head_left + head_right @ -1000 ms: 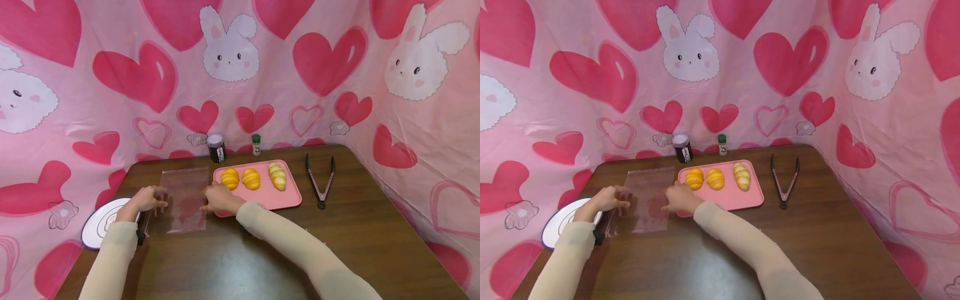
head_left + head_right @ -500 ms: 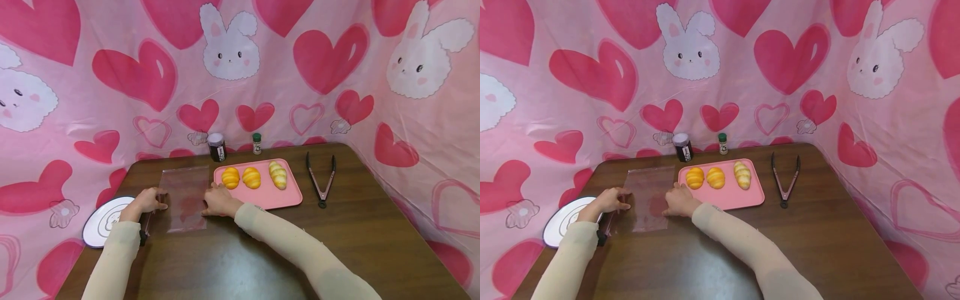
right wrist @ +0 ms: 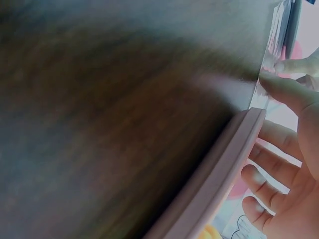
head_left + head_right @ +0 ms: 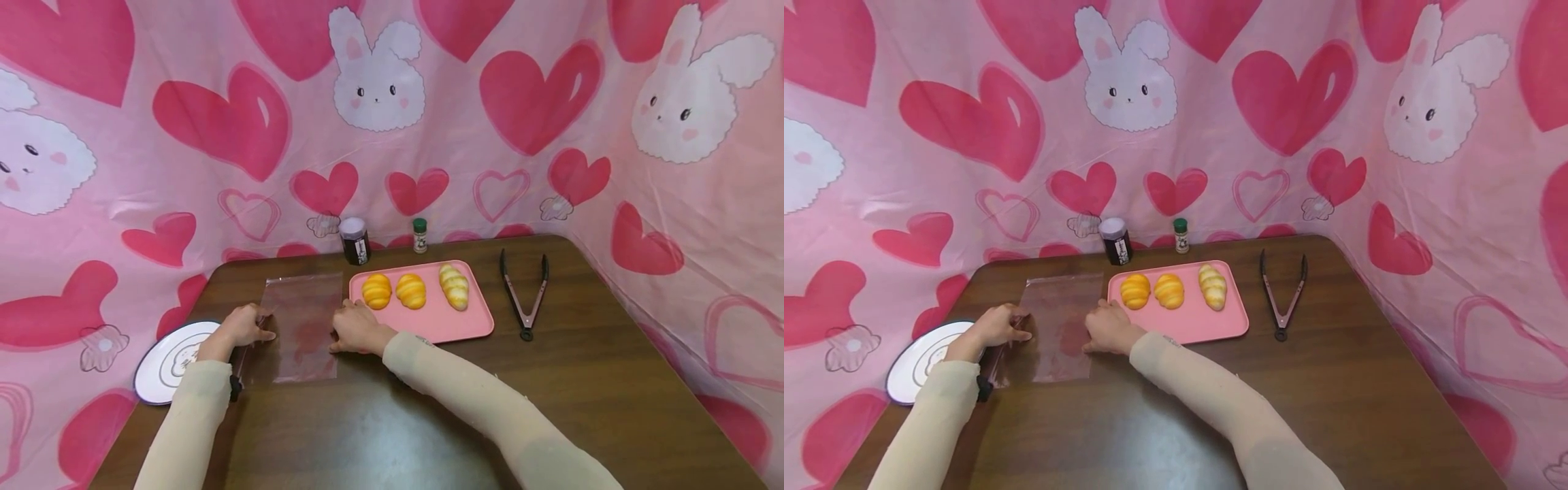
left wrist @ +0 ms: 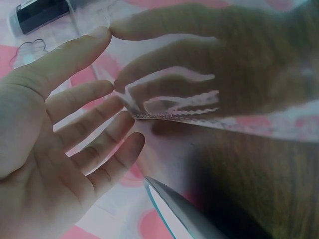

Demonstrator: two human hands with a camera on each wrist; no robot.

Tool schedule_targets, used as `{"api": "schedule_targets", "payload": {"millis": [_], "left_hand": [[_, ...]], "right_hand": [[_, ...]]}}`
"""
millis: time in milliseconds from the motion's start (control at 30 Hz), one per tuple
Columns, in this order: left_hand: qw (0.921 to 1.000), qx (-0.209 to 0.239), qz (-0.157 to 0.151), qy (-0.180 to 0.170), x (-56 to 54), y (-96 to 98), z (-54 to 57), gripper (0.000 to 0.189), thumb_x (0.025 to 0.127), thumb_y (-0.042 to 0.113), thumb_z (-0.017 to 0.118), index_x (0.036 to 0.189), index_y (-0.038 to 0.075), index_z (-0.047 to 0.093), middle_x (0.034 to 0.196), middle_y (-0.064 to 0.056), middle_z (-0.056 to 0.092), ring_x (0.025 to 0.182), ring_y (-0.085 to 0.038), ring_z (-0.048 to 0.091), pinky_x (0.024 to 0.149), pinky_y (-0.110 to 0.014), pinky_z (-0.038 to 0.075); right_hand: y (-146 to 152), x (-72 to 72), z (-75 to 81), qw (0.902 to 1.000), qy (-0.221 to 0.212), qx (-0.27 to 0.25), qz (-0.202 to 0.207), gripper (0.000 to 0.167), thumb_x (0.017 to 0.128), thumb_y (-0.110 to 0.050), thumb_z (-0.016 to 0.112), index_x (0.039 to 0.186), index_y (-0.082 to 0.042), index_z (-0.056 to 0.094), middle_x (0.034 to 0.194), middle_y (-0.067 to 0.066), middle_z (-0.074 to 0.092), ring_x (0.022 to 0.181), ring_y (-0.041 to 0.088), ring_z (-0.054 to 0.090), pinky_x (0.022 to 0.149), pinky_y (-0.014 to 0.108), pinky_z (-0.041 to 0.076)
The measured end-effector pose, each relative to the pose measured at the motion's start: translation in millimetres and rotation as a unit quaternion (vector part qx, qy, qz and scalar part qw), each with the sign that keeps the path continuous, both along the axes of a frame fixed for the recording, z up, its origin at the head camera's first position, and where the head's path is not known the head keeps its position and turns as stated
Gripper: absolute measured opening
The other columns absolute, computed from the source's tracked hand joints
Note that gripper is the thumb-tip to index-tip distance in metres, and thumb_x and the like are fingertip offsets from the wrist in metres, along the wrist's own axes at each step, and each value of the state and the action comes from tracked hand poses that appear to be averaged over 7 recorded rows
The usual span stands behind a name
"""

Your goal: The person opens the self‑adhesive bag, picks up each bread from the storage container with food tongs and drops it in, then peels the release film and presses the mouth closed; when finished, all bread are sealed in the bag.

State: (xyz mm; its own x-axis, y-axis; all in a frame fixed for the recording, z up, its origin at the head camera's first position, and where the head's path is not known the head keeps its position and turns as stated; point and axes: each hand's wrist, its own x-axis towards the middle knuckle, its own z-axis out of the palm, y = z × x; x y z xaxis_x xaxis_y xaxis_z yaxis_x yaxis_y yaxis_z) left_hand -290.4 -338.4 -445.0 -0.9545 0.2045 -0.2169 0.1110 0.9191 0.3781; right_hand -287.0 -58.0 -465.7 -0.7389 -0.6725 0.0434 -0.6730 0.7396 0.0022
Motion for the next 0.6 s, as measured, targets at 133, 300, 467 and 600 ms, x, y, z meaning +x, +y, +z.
{"api": "schedule_targets", "payload": {"millis": [133,300,467,600], "left_hand": [[0.9997,0.002,-0.011,0.021,-1.9,-0.4,-2.5,0.044,0.081,0.017,0.082,0.118,-0.001,0.067,0.08,-0.011,0.061,0.055,-0.016,0.062,0.057,-0.031,0.052],[0.9983,-0.016,-0.022,0.051,-3.7,-0.9,-3.0,0.046,0.081,0.015,0.081,0.122,-0.001,0.067,0.082,-0.01,0.066,0.064,-0.019,0.063,0.069,-0.041,0.056],[0.9938,-0.034,-0.029,0.102,-1.9,-2.6,-3.6,0.049,0.078,0.011,0.081,0.123,-0.002,0.066,0.091,-0.016,0.072,0.085,-0.033,0.064,0.084,-0.055,0.053],[0.9909,-0.041,-0.024,0.126,-0.5,-3.7,-4.9,0.048,0.076,0.006,0.079,0.122,-0.003,0.066,0.087,-0.016,0.074,0.086,-0.038,0.066,0.082,-0.056,0.053]], "right_hand": [[-0.7,0.6,-0.2,0.9999,0.007,-0.003,0.014,0.031,0.084,-0.054,0.073,0.082,-0.023,0.075,0.085,-0.008,0.069,0.09,0.017,0.056,0.078,0.032,0.043],[-1.0,1.4,1.9,0.9997,0.01,-0.002,0.022,0.027,0.085,-0.05,0.074,0.083,-0.023,0.076,0.087,-0.007,0.07,0.09,0.017,0.058,0.077,0.031,0.044],[0.3,1.4,2.5,0.9995,-0.007,-0.012,0.029,0.024,0.086,-0.049,0.073,0.086,-0.026,0.076,0.085,-0.009,0.07,0.088,0.016,0.058,0.077,0.03,0.043],[2.1,1.0,4.7,0.9992,-0.023,-0.02,0.027,0.026,0.086,-0.05,0.073,0.088,-0.025,0.075,0.084,-0.008,0.068,0.087,0.015,0.056,0.078,0.029,0.042]]}}
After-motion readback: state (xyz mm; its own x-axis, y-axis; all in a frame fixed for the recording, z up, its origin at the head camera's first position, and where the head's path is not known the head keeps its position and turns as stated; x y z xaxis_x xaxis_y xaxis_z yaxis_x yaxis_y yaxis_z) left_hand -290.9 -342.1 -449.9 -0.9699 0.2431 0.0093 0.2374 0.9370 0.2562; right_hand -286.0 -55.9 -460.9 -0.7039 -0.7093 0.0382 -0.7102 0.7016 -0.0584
